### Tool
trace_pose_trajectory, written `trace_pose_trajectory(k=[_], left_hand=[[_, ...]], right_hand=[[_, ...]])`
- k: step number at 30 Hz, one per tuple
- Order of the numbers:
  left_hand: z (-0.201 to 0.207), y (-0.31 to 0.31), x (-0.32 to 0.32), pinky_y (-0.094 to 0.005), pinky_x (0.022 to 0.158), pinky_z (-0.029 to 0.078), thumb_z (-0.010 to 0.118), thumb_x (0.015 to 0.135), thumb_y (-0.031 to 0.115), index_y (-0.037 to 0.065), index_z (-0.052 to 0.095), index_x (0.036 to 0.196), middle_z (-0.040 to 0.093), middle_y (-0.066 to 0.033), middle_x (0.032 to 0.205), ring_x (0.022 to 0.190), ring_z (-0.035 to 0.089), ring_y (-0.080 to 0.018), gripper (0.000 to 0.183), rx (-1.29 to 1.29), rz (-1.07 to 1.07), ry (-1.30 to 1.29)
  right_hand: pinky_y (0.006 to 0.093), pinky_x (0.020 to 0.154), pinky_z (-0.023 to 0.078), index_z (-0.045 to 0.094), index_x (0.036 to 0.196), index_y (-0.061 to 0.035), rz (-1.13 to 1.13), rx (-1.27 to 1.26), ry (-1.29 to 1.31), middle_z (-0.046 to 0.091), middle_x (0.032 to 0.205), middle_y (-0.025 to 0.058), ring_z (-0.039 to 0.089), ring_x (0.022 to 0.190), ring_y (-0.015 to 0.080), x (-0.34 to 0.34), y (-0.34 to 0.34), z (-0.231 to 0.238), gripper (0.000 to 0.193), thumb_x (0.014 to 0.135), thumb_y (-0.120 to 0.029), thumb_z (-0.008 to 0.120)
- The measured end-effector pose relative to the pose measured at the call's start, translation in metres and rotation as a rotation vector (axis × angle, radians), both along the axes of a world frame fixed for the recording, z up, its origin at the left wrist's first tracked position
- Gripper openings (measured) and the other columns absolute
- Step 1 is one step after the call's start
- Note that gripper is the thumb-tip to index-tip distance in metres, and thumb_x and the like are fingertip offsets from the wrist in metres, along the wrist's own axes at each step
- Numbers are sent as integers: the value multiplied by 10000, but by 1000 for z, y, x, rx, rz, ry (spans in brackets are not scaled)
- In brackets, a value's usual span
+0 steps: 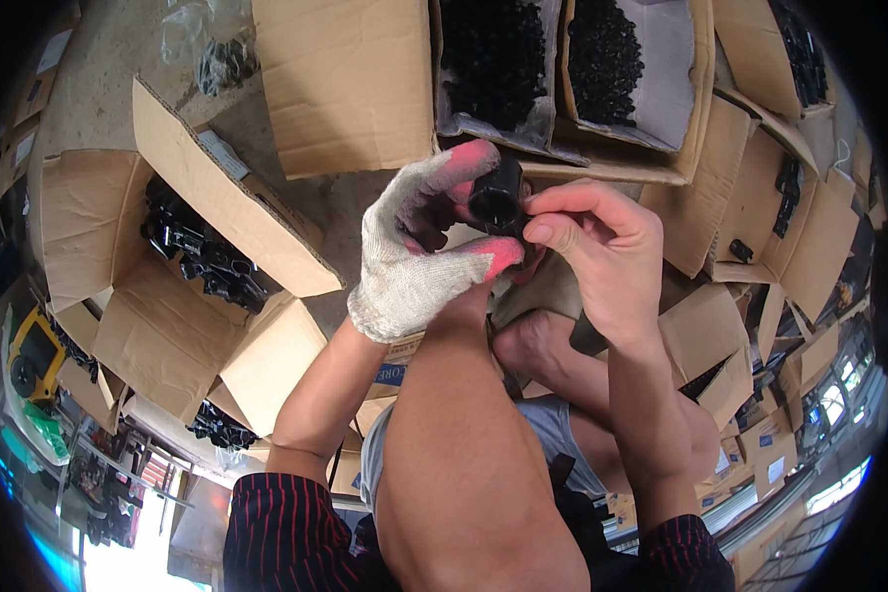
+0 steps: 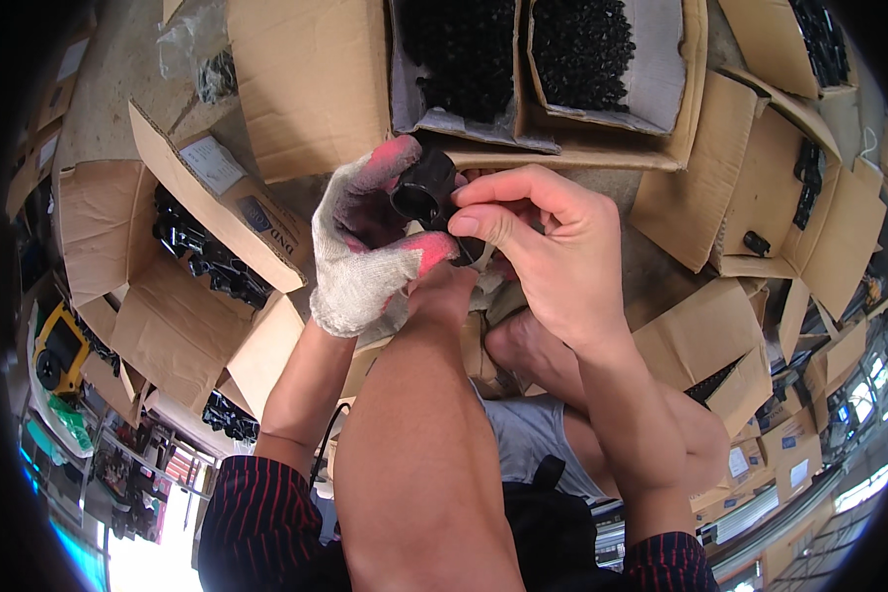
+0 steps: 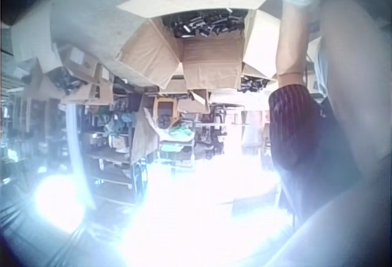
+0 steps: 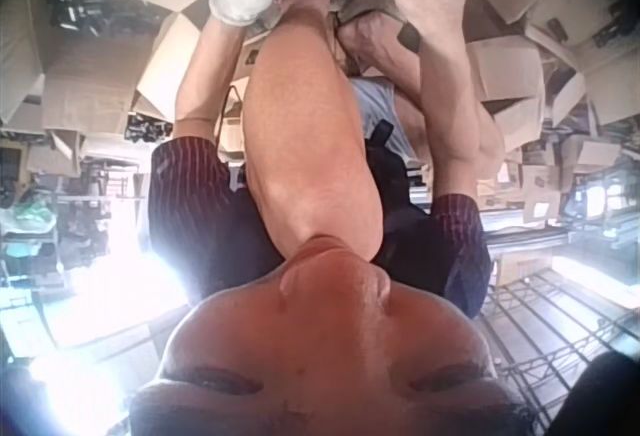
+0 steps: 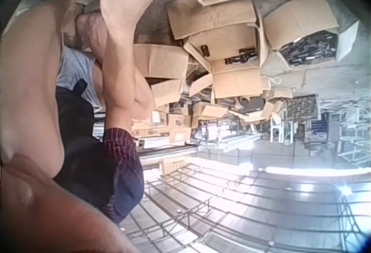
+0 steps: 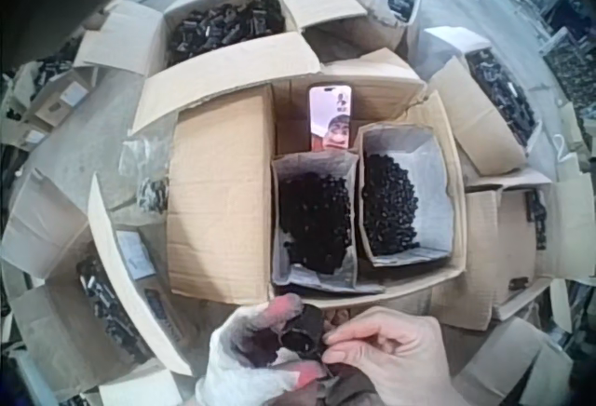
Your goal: The person, sitting on the floor, picks up black metal hardware components from various open cardboard boxes, handles them with a gloved left hand and bare right hand to pick out small screws from a central box, and places the components into separate boxes.
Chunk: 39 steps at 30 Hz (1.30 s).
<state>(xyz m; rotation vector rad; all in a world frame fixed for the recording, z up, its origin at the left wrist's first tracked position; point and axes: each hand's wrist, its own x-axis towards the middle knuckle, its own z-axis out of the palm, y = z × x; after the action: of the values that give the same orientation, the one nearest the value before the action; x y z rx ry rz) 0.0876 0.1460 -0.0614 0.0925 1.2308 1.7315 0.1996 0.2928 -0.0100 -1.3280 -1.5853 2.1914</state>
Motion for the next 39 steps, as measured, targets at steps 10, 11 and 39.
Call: trace_pose_trajectory(k=[10,11,39], left_hand=[[5,-8,3,-299,889,541,969,637,-6,14,649,1330,683,-44,1181,1018,609,-114,764,-58,-56,246],[3,-9,4,-302,889,541,969,634,-2,16,650,1331,681,-42,1179,1020,607,-113,766,-43,-52,237],[33,47,-5,-324,1058,501,686,942,-1,-58,416,1535,655,-159,1345,1231,637,-199,654,-248,-284,304]], right_hand=[[210,707,514,719,982,17,-106,87,131,720,914,55,668,804,72,10,-16,-3,159,856,101,770],[207,708,512,717,982,18,-127,74,135,716,914,52,660,797,70,10,-17,-3,159,857,101,770],[241,898,522,613,1338,62,-241,-269,72,701,1169,45,643,1005,71,12,4,-19,326,1055,-99,619]])
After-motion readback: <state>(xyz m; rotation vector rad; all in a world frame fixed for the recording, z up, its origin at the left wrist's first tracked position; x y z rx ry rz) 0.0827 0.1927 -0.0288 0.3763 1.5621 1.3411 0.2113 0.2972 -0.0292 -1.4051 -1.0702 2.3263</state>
